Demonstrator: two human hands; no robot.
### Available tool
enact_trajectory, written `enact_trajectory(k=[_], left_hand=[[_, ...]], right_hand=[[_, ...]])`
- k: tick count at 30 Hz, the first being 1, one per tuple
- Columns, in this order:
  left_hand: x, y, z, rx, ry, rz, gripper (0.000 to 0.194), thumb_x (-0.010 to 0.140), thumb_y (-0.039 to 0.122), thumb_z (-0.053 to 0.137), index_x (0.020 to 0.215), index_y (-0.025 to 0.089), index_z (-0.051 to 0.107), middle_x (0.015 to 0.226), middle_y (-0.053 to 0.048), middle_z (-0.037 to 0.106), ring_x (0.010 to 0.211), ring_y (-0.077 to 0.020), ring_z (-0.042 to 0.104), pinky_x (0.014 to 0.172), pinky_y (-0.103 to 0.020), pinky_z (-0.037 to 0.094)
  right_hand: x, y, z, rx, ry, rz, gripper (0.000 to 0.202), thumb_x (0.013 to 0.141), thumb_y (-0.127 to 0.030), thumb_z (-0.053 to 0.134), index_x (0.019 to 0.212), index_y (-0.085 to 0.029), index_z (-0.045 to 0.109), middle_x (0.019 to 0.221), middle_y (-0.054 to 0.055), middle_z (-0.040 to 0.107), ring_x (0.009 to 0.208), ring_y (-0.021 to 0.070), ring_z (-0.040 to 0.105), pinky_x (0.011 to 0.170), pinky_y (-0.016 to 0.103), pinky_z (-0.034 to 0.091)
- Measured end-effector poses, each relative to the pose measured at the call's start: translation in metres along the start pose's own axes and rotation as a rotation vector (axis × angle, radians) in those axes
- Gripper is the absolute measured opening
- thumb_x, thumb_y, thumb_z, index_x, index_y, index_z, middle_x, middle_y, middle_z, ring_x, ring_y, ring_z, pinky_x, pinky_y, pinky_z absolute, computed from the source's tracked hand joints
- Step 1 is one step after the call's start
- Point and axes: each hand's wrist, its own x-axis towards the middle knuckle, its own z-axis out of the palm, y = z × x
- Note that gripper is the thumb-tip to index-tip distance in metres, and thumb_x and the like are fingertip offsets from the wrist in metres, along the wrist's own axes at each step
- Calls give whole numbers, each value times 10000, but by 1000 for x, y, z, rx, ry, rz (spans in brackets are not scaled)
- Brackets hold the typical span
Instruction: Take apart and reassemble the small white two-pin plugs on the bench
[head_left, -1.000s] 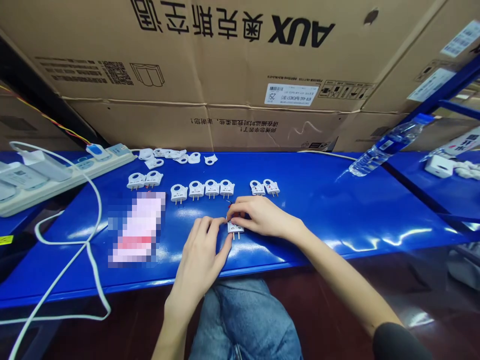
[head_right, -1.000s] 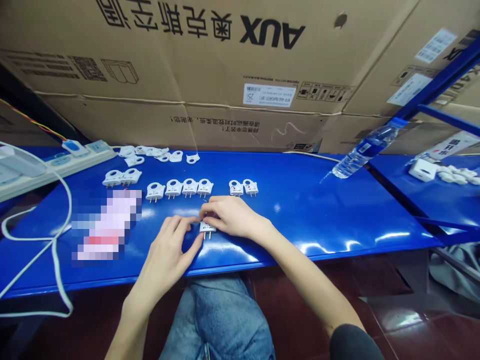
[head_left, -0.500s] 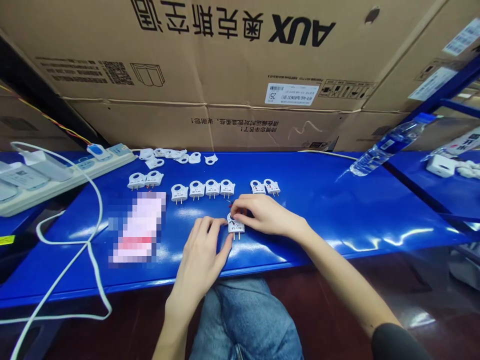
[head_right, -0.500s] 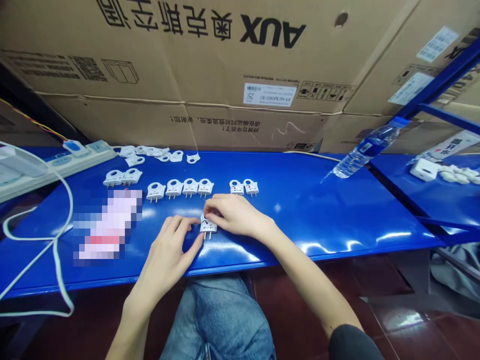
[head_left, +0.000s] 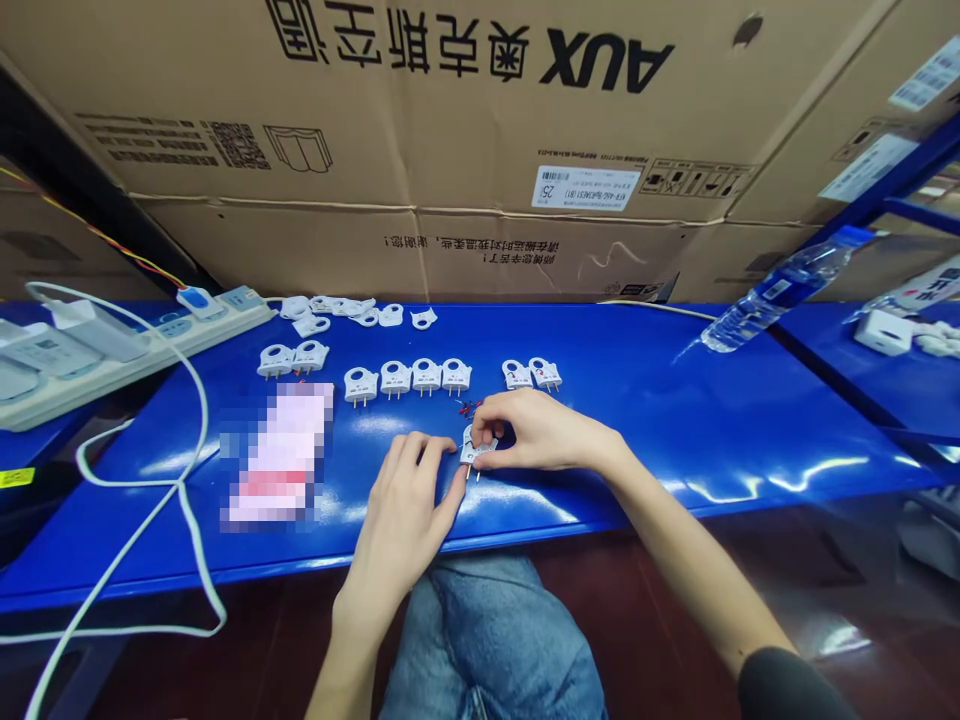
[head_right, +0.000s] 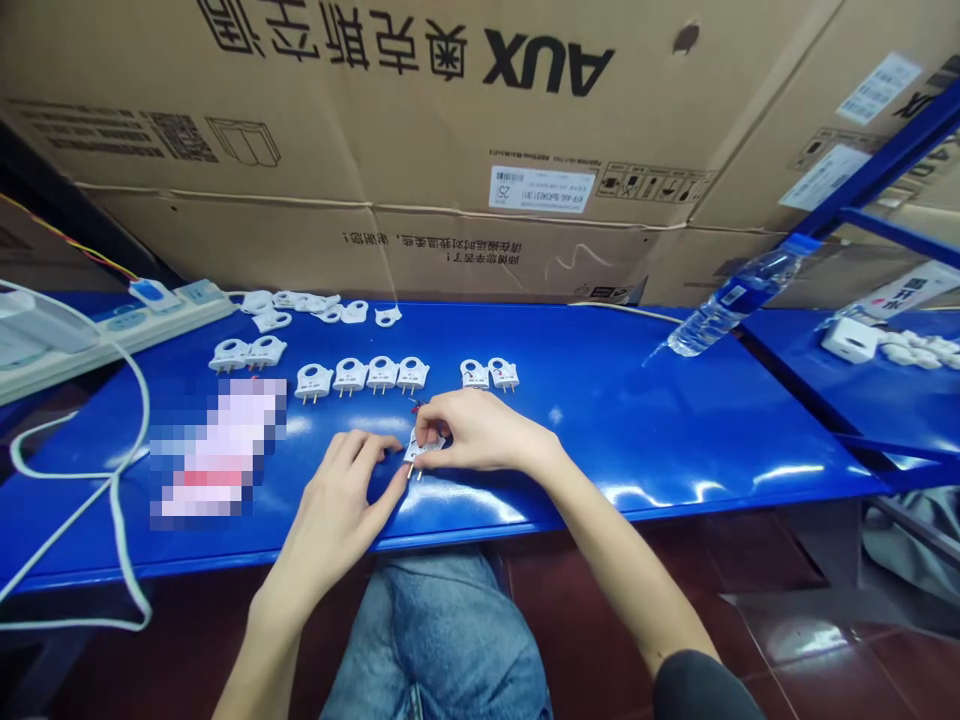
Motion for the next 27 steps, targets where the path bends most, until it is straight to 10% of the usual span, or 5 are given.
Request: enact_trajectory(k=[11, 27], left_hand=[[0, 1, 0, 2, 4, -8, 163, 1040, 353, 528, 1139, 233, 577, 1099, -64, 639, 1055, -271, 606, 890, -436, 528], [-1, 1, -1, -7, 14, -11, 162, 1048, 355, 498, 1140, 244, 573, 1110, -76, 646, 1059, -277, 626, 892, -440, 542]], right_hand=[[-2, -1, -4, -54, -36, 10, 77, 828, -168, 770, 845, -221, 717, 844, -17, 726, 784, 159, 662, 740, 295, 484], [2, 23, -13, -365, 311, 192, 109, 1001, -279, 659, 1057, -201, 709, 1036, 58, 730, 970, 211, 635, 834, 315, 458]])
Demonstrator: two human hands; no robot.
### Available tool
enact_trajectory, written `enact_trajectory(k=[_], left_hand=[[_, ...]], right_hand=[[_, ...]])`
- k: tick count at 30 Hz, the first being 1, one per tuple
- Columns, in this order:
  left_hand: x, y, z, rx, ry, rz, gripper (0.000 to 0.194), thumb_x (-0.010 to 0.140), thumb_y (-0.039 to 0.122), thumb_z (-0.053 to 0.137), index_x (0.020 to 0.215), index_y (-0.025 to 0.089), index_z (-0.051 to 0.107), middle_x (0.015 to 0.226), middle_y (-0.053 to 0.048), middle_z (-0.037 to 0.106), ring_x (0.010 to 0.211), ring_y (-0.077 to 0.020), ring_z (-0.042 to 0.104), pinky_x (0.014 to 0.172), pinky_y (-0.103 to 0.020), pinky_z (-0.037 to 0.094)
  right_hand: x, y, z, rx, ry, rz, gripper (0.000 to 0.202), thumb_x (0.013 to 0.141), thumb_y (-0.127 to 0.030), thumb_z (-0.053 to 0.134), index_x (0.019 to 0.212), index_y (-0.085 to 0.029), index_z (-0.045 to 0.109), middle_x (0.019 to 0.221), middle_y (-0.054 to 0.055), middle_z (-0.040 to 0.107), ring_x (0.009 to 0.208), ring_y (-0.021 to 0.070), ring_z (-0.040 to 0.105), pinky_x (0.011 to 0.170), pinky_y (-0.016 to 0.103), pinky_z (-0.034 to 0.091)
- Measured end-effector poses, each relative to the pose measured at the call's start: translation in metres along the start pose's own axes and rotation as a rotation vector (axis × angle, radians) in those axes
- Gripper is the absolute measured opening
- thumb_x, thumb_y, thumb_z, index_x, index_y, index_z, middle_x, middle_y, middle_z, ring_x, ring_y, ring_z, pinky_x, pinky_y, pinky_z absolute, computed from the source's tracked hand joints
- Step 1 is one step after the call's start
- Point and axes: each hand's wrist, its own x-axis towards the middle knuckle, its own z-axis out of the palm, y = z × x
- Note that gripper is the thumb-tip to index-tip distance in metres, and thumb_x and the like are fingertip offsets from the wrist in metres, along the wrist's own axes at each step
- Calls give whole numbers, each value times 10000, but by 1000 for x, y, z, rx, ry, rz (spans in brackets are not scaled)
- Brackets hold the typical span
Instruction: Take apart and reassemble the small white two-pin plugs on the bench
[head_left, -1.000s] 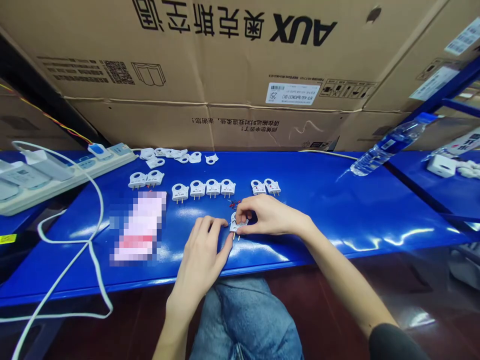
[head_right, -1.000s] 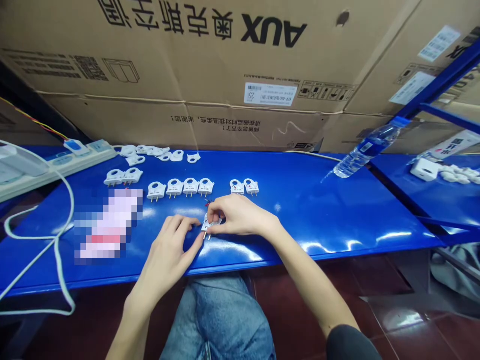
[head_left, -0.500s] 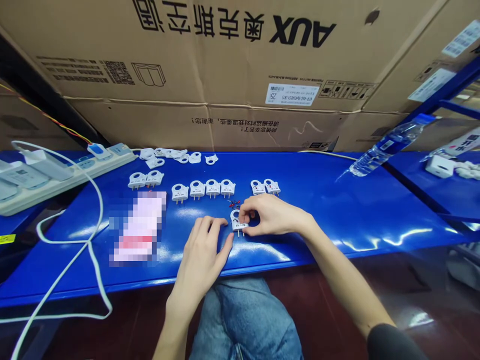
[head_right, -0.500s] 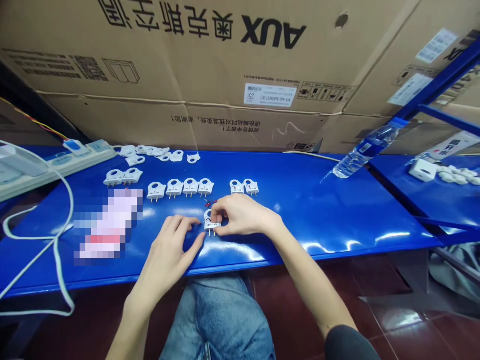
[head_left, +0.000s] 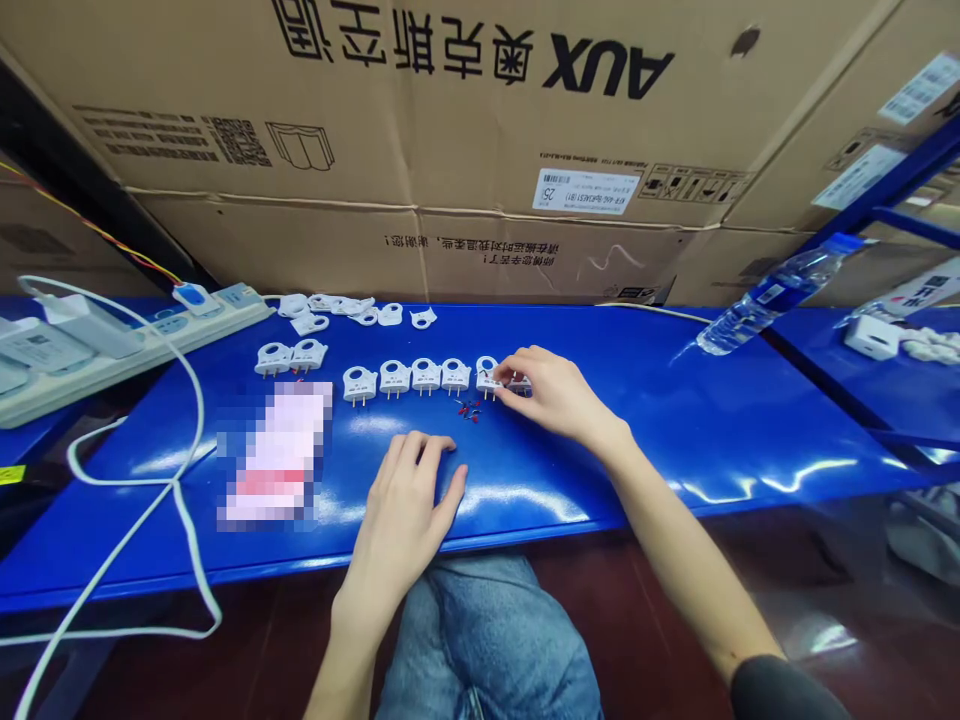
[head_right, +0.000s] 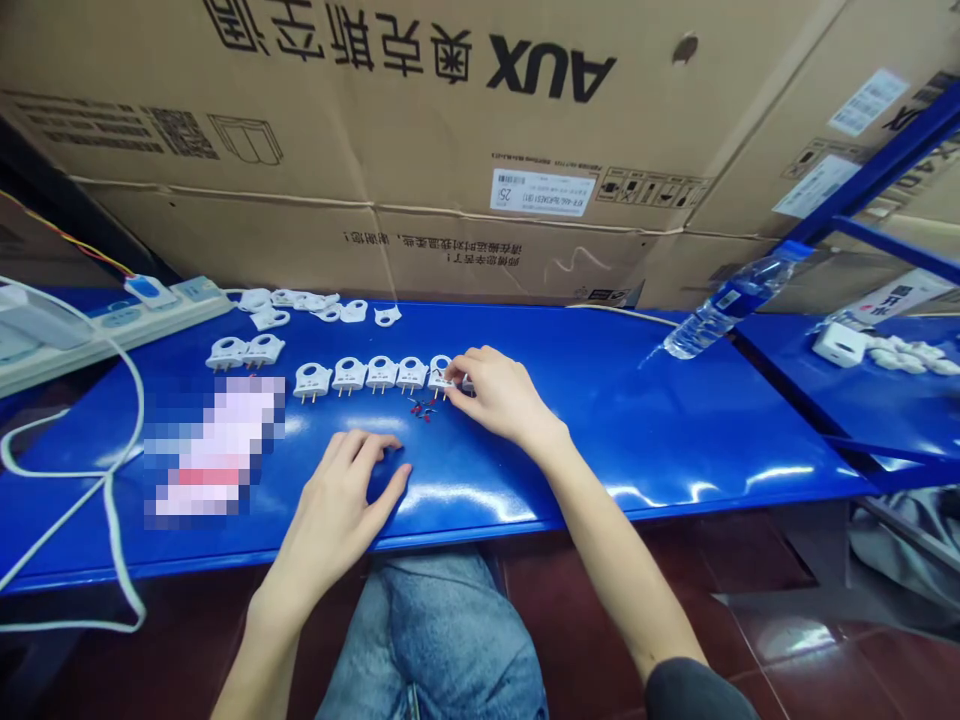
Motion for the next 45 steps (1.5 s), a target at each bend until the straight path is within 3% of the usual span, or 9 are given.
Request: enact_trajectory(k=[9, 17, 21, 31, 37, 45], left_hand=[[-1, 0, -1, -5, -14, -7, 170, 1048, 364, 511, 1148, 242, 573, 1130, -69, 642, 1079, -274, 616, 901, -427, 534], [2, -3, 0, -2, 18, -21, 247, 1036, 364, 524, 1242, 237, 573, 1134, -77, 639, 1088, -276, 624, 911, -415, 546], [17, -8, 2, 53, 73, -27, 330, 1049, 318, 481, 1356, 215, 543, 1128, -90, 637, 1076, -278, 618, 943, -431, 541], [59, -9, 6, 332, -16, 29, 489, 1038, 206, 421, 1519, 181, 506, 1144, -132, 655, 1114, -324, 611, 857, -418, 570], [71, -12, 6, 372, 38, 30, 402, 1014, 190, 443, 1364, 182, 642, 1091, -137, 663, 1076, -329, 614, 841, -430, 572], [50, -10, 8, 219, 96, 7, 251, 1020, 188, 462, 1166, 215, 663, 1075, -101, 657, 1054, -298, 600, 796, -389, 547]], right_hand=[[6, -4, 11, -179, -83, 48, 176, 1043, -285, 600, 1121, -189, 726, 1093, 104, 721, 1035, 259, 598, 803, 337, 460], [4, -11, 12, -193, -38, -17, 215, 1071, -265, 545, 1162, -188, 724, 1115, 91, 713, 1026, 242, 611, 820, 345, 462], [4, -16, 14, -191, -85, -108, 194, 1060, -252, 576, 1149, -199, 740, 1111, 89, 702, 1031, 235, 604, 813, 338, 455], [4, -15, 25, -248, -113, -182, 192, 1055, -227, 573, 1116, -182, 749, 1053, 106, 677, 978, 239, 558, 784, 346, 428], [4, -15, 22, -220, -64, -200, 159, 1049, -220, 568, 1086, -175, 715, 1081, 105, 681, 968, 236, 559, 806, 351, 445], [4, -17, 19, -73, 124, -176, 117, 1036, -186, 535, 1012, -200, 649, 984, 67, 727, 924, 234, 570, 817, 353, 453]])
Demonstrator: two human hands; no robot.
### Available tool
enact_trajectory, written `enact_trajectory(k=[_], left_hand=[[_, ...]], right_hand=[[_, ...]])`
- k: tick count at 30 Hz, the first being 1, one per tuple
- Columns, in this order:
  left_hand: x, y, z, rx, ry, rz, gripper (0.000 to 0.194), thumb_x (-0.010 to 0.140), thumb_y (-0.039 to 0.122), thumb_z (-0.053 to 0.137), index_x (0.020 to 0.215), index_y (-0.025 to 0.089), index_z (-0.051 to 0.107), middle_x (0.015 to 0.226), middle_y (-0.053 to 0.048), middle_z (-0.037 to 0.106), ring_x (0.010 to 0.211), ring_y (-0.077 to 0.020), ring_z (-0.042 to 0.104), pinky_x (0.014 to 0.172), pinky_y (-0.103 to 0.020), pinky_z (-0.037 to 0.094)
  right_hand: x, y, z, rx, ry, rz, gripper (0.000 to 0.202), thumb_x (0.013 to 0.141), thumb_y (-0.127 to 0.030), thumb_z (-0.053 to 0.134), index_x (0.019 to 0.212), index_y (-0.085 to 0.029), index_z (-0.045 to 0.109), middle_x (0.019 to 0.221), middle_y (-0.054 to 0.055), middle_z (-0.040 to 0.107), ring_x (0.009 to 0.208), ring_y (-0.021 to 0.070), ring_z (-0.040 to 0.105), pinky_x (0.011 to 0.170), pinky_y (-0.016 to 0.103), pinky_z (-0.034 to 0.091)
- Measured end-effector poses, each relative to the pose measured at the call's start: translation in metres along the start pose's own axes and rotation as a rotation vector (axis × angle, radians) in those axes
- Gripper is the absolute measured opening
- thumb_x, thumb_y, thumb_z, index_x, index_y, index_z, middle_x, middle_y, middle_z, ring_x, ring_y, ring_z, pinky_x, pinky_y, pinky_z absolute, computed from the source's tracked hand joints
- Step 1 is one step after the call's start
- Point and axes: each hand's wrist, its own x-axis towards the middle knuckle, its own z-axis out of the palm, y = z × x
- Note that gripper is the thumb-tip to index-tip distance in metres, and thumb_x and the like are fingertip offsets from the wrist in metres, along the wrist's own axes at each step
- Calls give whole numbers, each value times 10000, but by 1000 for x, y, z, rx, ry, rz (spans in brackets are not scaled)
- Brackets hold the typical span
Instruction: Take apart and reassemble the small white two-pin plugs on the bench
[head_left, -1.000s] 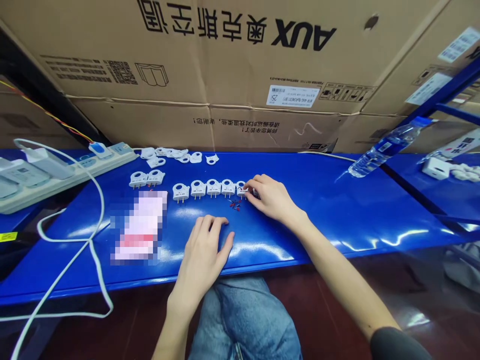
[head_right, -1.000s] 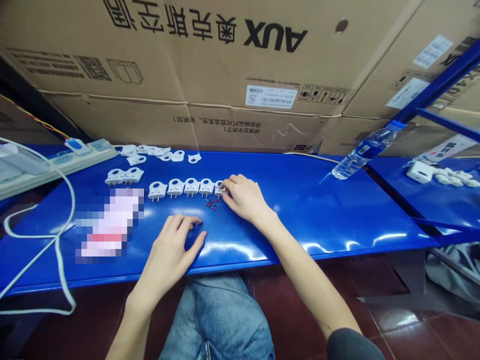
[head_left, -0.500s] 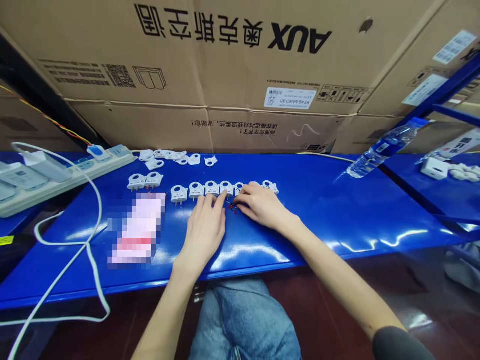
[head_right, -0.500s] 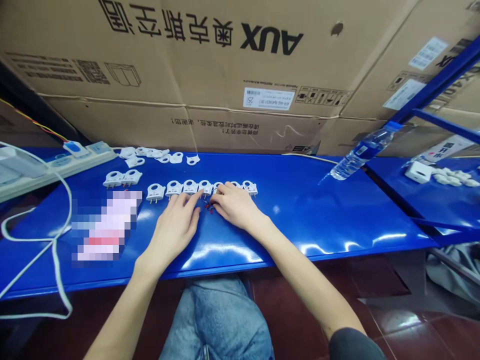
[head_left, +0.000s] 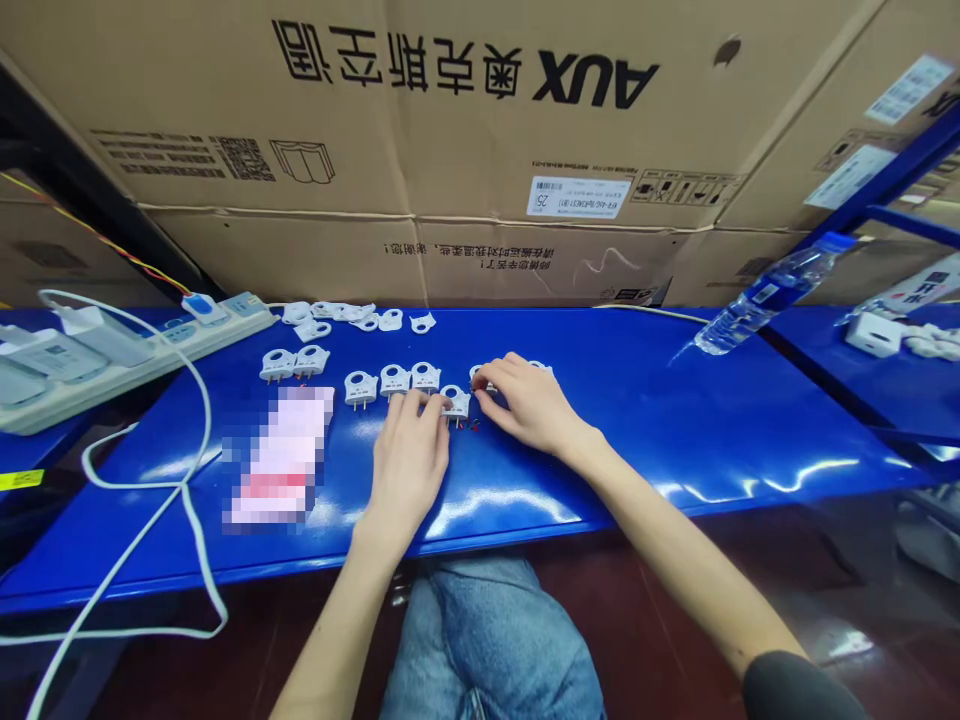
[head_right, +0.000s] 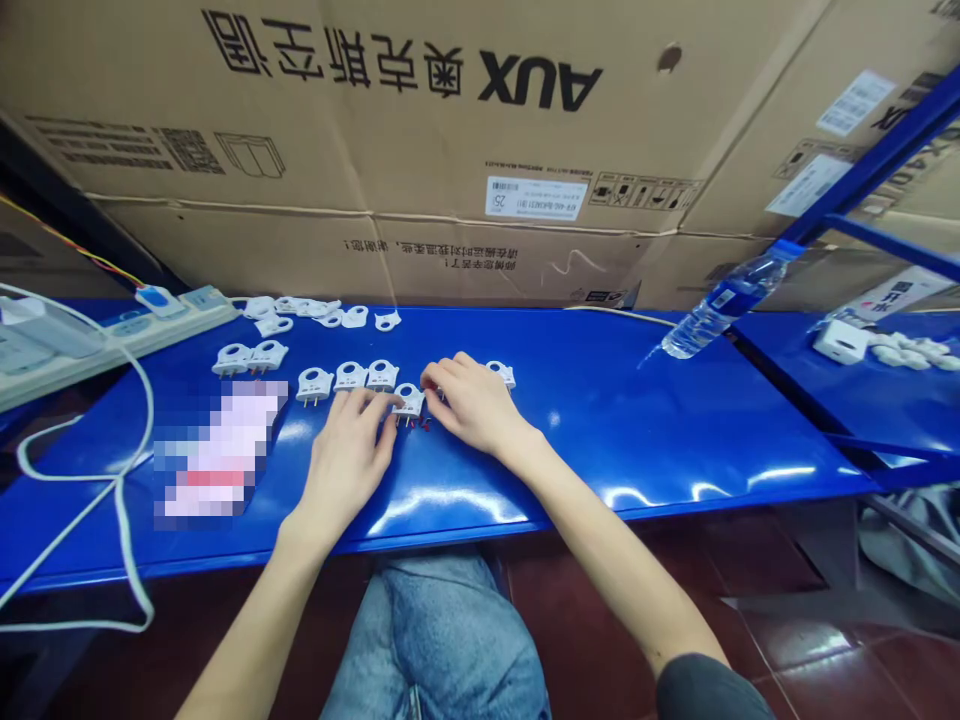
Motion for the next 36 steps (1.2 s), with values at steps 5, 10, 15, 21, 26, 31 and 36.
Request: enact_trajectory(k=[5, 10, 15, 21, 26, 31, 36], left_hand=[[-17, 5, 2, -82, 10, -54, 215, 1022, 206, 488, 1176, 213, 638, 1055, -87, 655, 1007, -277, 602, 769, -367, 533], [-21, 6, 2, -93, 28, -91, 215, 1025, 231, 505, 1193, 205, 638, 1057, -84, 656, 1021, -279, 600, 758, -359, 524], [-21, 5, 1, -119, 31, -125, 215, 1033, 248, 490, 1164, 219, 657, 1042, -75, 665, 1006, -272, 614, 761, -360, 514], [-21, 6, -2, -213, 40, -143, 239, 1048, 272, 471, 1161, 240, 679, 1086, -64, 690, 1029, -251, 659, 839, -371, 523], [-21, 6, -3, -284, 55, -165, 250, 1054, 288, 479, 1183, 252, 690, 1152, -58, 737, 1051, -247, 707, 836, -360, 532], [-23, 5, -2, -337, 83, -155, 255, 1062, 299, 483, 1203, 259, 692, 1101, -39, 772, 1013, -230, 725, 858, -363, 550], [-22, 6, -2, -367, 112, -52, 251, 1069, 294, 496, 1225, 253, 689, 1131, -34, 780, 1022, -208, 722, 894, -356, 558]], right_hand=[[-1, 1, 2, 57, 102, -6, 73, 1018, -188, 551, 1002, -203, 622, 979, 57, 739, 900, 231, 585, 789, 349, 453], [-1, 1, 3, 79, 110, -22, 193, 1051, -185, 488, 1183, -192, 629, 1007, 70, 729, 904, 228, 598, 803, 353, 467], [-2, 1, 5, 30, 43, -89, 276, 1078, -190, 451, 1242, -202, 673, 1084, 95, 717, 952, 230, 607, 831, 356, 476], [-3, 0, 4, 63, -7, -52, 198, 1080, -205, 478, 1114, -190, 673, 1093, 85, 742, 976, 219, 637, 842, 335, 467], [-3, -2, 3, 107, -25, 5, 186, 1083, -215, 483, 1181, -202, 640, 1097, 79, 759, 967, 218, 657, 838, 331, 466], [-3, -2, 2, 200, -9, 22, 233, 1092, -233, 488, 1267, -209, 640, 1211, 87, 763, 1058, 219, 677, 917, 345, 486], [-4, -4, 2, 312, 0, 35, 168, 1067, -219, 548, 1151, -218, 693, 1130, 50, 787, 1005, 204, 693, 897, 335, 500]])
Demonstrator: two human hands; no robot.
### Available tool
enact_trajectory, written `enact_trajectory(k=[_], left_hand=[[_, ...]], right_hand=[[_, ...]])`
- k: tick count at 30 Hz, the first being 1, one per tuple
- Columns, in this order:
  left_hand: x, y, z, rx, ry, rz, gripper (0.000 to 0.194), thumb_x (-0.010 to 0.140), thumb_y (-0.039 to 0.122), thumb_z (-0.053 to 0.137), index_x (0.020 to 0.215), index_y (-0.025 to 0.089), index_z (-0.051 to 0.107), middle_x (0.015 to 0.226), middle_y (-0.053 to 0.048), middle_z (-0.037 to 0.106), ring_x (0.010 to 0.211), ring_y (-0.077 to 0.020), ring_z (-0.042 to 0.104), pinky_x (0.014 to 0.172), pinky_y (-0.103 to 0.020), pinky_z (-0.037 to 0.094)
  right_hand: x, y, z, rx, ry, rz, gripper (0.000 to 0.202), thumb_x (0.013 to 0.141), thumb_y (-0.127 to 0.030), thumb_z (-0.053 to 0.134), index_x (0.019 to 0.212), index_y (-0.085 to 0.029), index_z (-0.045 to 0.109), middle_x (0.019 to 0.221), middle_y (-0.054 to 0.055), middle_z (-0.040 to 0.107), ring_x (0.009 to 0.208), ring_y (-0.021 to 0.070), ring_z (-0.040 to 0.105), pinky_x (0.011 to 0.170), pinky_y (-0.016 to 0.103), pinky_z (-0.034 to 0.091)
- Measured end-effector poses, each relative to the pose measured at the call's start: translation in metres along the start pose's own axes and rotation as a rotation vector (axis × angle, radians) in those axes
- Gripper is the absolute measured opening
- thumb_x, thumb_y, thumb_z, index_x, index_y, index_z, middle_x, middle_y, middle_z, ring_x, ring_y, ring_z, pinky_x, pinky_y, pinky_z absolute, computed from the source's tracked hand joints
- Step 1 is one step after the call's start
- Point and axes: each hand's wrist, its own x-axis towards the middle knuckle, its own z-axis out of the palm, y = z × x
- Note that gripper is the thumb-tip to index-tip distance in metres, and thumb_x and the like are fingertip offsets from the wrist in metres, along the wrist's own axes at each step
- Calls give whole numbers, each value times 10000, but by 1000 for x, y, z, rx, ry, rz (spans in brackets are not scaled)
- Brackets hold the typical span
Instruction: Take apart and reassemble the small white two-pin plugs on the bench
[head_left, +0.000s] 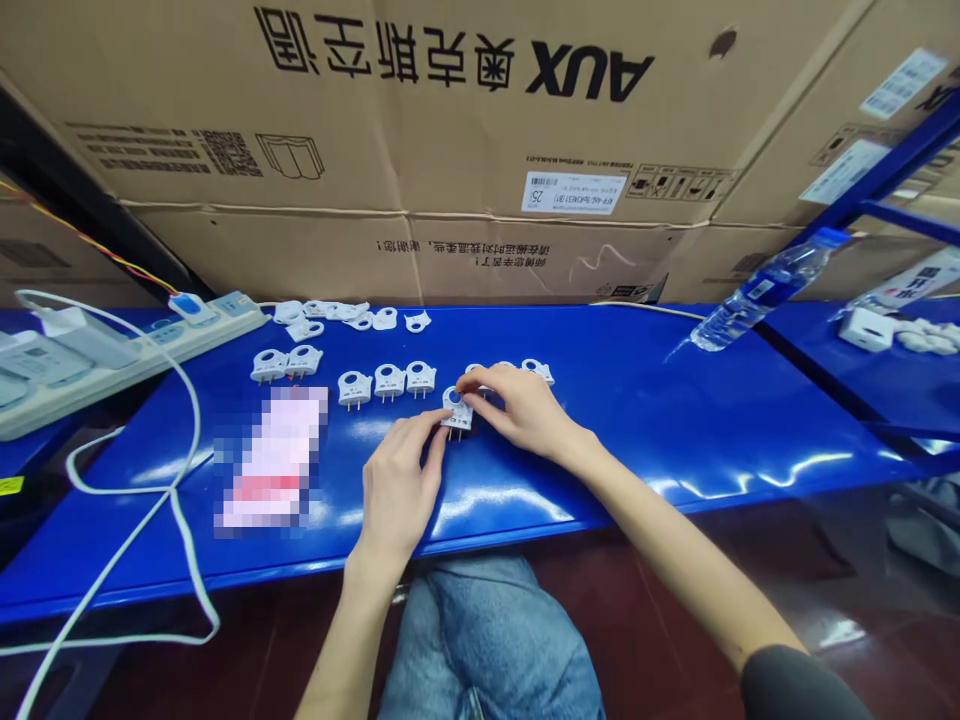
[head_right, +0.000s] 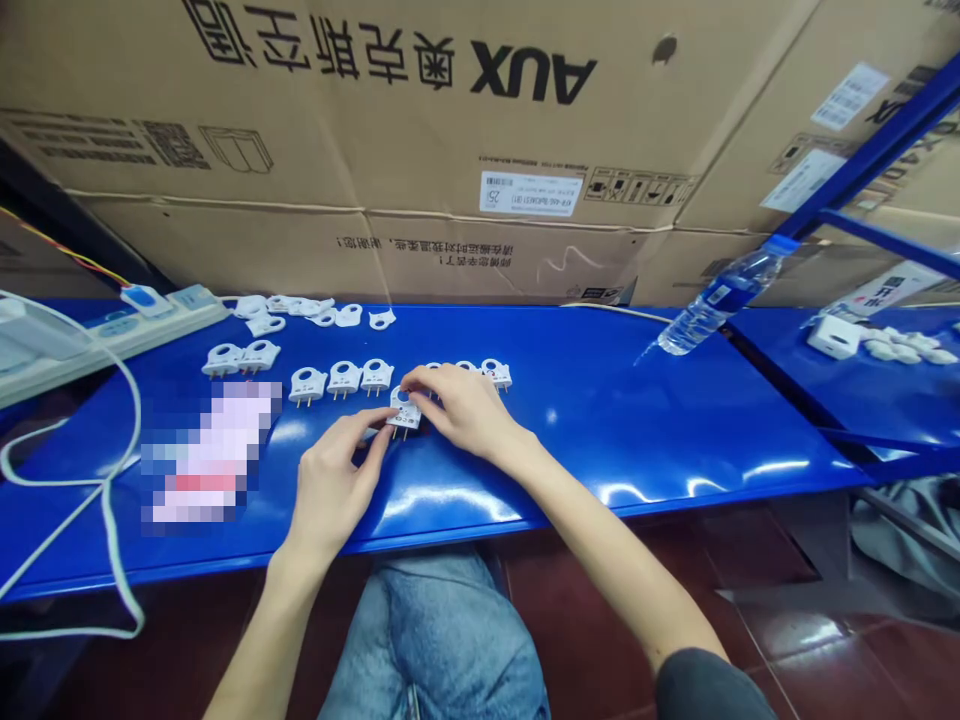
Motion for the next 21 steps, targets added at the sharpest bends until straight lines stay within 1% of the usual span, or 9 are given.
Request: enact_trajectory(k=[3, 6, 10, 13, 17, 21], left_hand=[[1, 1, 0, 3, 22, 57, 235, 1066, 280, 518, 1225, 249, 687, 1133, -27, 782, 1001, -196, 724, 896, -340, 559], [1, 2, -1, 8, 39, 74, 230, 1066, 275, 519, 1219, 247, 689, 1106, -28, 781, 969, -191, 726, 897, -334, 565], [0, 3, -2, 3, 35, 61, 235, 1068, 278, 510, 1220, 243, 687, 1081, -37, 774, 949, -193, 725, 893, -342, 572], [0, 3, -2, 5, 46, 54, 225, 1064, 283, 521, 1210, 244, 688, 1073, -36, 769, 939, -191, 723, 875, -339, 574], [0, 3, -1, 6, 47, 56, 224, 1060, 283, 531, 1217, 250, 688, 1069, -31, 764, 934, -187, 724, 874, -332, 579], [1, 3, -2, -2, 45, 69, 222, 1057, 271, 541, 1225, 247, 684, 1073, -28, 764, 948, -183, 721, 883, -327, 573]], right_hand=[[0, -1, 1, 97, 38, 2, 149, 1053, -216, 579, 1103, -220, 719, 1126, 41, 787, 1023, 194, 705, 897, 328, 516], [0, -3, 0, 165, 81, 56, 148, 1037, -241, 612, 1074, -230, 754, 1171, 52, 762, 1046, 187, 703, 865, 314, 539], [1, -5, -1, 269, 90, 124, 121, 1000, -255, 666, 1020, -223, 782, 1024, 31, 782, 909, 164, 714, 800, 289, 547], [2, -5, 0, 333, 56, 156, 111, 979, -266, 684, 998, -220, 782, 983, 16, 801, 890, 166, 731, 777, 283, 544], [1, -4, 2, 334, 49, 161, 107, 966, -277, 689, 1001, -227, 776, 989, 14, 804, 875, 169, 737, 755, 288, 539], [1, -5, 2, 289, 35, 125, 86, 981, -257, 685, 991, -226, 764, 963, 11, 792, 875, 169, 723, 771, 291, 528]])
